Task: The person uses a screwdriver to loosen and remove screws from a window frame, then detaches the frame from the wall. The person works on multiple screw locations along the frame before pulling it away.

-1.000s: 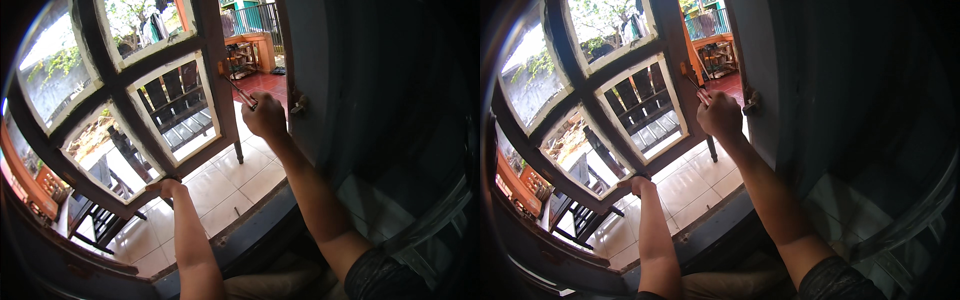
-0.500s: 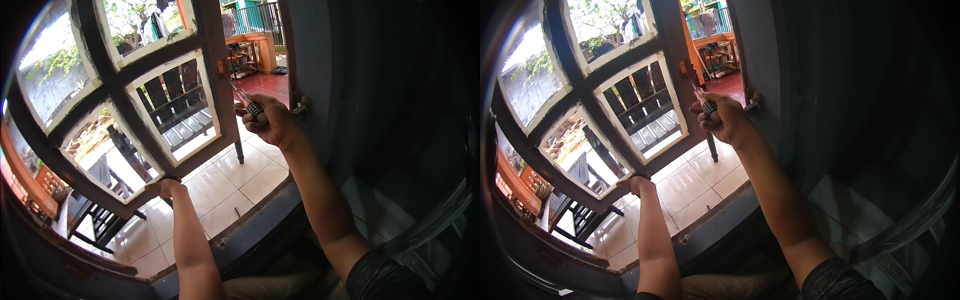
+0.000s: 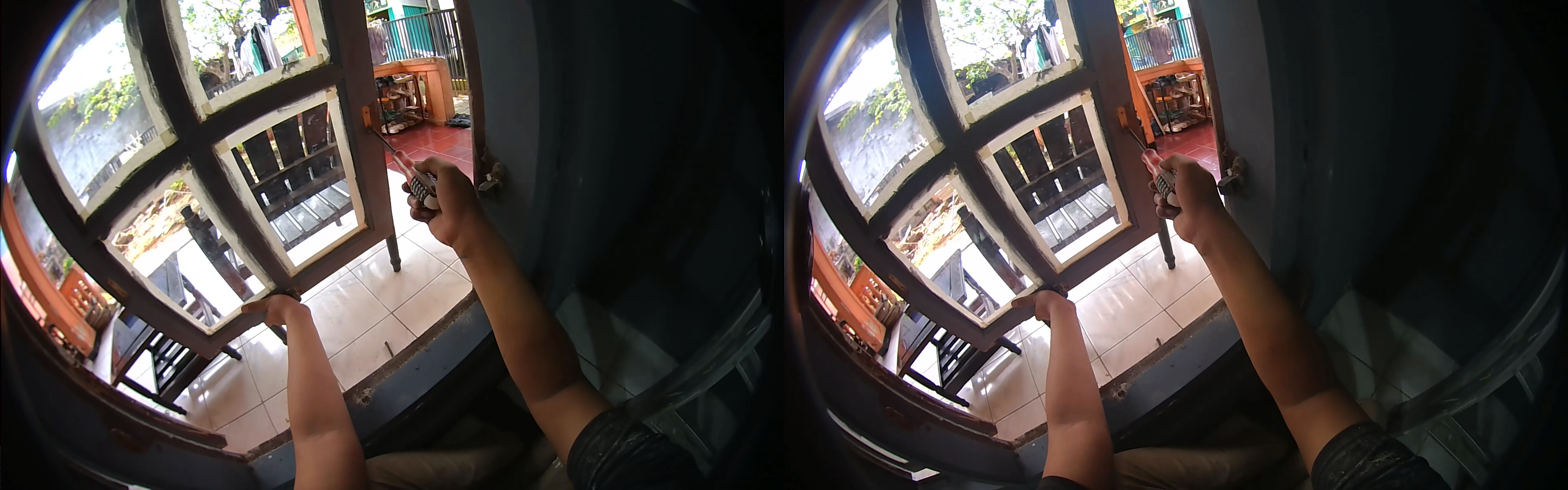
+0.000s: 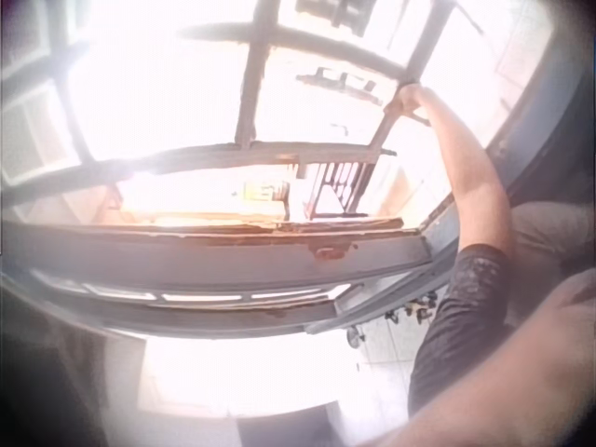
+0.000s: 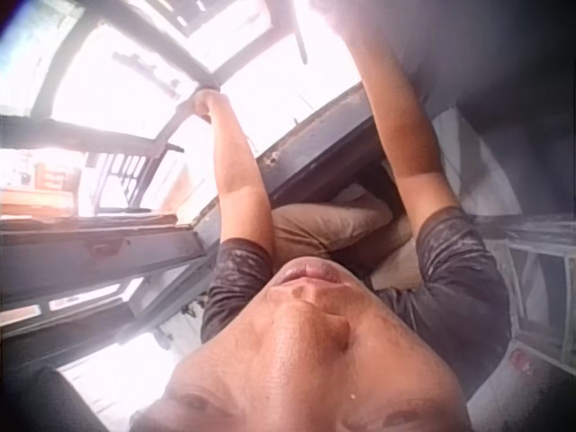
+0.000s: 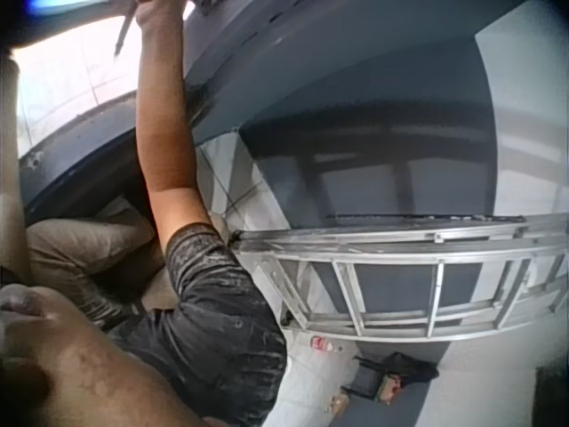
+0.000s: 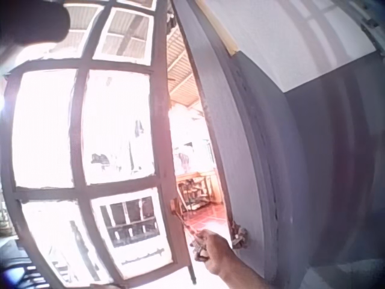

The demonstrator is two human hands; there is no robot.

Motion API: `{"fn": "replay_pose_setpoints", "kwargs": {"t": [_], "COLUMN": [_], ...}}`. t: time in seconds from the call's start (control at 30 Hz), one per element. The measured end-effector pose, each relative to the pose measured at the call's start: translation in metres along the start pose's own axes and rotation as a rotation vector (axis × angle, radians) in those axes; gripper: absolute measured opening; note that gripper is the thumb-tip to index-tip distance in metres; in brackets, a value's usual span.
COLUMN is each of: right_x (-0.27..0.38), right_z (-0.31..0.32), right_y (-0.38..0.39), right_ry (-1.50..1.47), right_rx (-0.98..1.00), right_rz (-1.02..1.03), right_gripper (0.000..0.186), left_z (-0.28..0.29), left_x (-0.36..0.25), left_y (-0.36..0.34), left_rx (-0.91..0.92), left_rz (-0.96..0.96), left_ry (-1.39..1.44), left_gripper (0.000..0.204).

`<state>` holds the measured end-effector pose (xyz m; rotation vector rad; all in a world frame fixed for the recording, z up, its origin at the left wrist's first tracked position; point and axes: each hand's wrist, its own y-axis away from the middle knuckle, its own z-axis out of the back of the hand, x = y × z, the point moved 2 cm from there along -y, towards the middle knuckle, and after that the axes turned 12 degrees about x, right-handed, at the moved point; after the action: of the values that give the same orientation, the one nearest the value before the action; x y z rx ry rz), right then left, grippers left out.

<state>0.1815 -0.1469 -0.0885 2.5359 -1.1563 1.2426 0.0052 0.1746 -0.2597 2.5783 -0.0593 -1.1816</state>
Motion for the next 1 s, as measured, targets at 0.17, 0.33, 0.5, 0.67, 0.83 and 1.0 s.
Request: {"fn": "replay_pose_setpoints", "kwargs": {"t": [0.17, 0.33, 0.5, 0.67, 0.83, 1.0], "right_x": [0.011, -0.005, 0.005, 0.011, -0.005, -0.003], "right_z": [0.013, -0.013, -0.01, -0.004, -0.005, -0.026], "right_y": [-0.005, 0.007, 0.002, 0.002, 0.006, 0.018], "right_ry": [1.229, 1.743, 0.746, 0.261, 0.144, 0.158], "right_rx": [-0.133, -0.273, -0.058, 0.17, 0.141, 0.065], "right_rz": [0.742, 0.879, 0.129, 0.094, 0.115, 0.004], "right_gripper": [0.018, 0.022, 0.021, 0.021, 0.027, 0.034], "left_z": [-0.007, 0.006, -0.001, -0.002, 0.001, 0.002], "left_x": [-0.01, 0.007, -0.01, -0.01, -0.01, -0.016], "left_y": [0.045, -0.03, 0.007, 0.018, 0.027, 0.039], "left_rx": [0.061, -0.001, -0.04, 0.01, 0.072, 0.131], "left_rz": [-0.032, 0.019, 0.017, -0.018, -0.041, -0.047], "left_ry": [0.06, 0.011, 0.071, 0.086, 0.073, 0.08], "left_gripper": [0.136, 0.134, 0.134, 0.136, 0.134, 0.133]}}
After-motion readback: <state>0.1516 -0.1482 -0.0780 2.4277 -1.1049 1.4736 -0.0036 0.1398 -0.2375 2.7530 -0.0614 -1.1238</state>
